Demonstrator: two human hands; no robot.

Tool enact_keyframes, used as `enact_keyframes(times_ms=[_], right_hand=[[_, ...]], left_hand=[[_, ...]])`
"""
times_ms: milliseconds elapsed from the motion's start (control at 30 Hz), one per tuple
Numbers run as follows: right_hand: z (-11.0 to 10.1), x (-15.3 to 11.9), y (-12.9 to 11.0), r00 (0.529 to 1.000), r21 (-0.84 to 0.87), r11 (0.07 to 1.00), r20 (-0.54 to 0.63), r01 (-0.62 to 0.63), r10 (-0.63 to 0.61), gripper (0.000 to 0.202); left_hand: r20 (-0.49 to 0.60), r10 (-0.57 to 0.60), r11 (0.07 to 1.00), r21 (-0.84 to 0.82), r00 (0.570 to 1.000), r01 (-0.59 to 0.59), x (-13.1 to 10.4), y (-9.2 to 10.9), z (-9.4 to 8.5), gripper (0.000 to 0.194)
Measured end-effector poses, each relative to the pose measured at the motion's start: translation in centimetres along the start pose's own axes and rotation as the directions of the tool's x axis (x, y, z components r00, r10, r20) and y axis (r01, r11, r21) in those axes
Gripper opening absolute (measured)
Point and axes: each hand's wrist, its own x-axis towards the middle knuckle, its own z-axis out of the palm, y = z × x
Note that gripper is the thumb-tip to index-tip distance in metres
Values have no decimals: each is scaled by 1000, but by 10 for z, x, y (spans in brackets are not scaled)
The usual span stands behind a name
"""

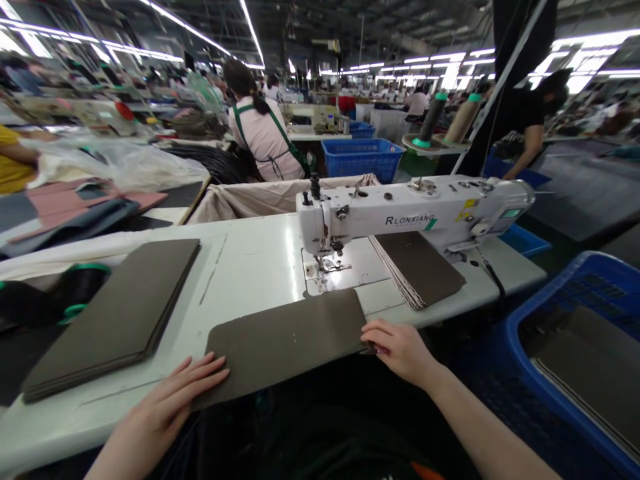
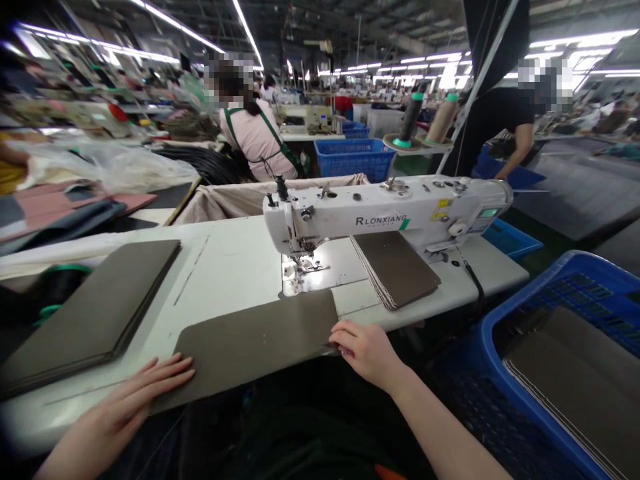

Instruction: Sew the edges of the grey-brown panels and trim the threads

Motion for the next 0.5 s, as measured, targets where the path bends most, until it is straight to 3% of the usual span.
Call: enact_keyframes(times_ms=[100,200,367,500], right_hand=[[19,-14,1,988,50,988,-45,-145,147,17],[32,-23,-2,920,211,924,-164,-319,355,4],[46,-23,-12,829,468,770,-128,-434,545,18],[56,-16,-17,782,498,720,-125,-483,611,28]], left_hand=[[9,-9,1000,-7,1000,9,-1,5,10,57],[23,-53,997,-60,998,54,-2,11,12,57],[30,-104,984,-145,994,108,1,19,11,55],[15,-130,976,-173,991,131,2,21,12,52]])
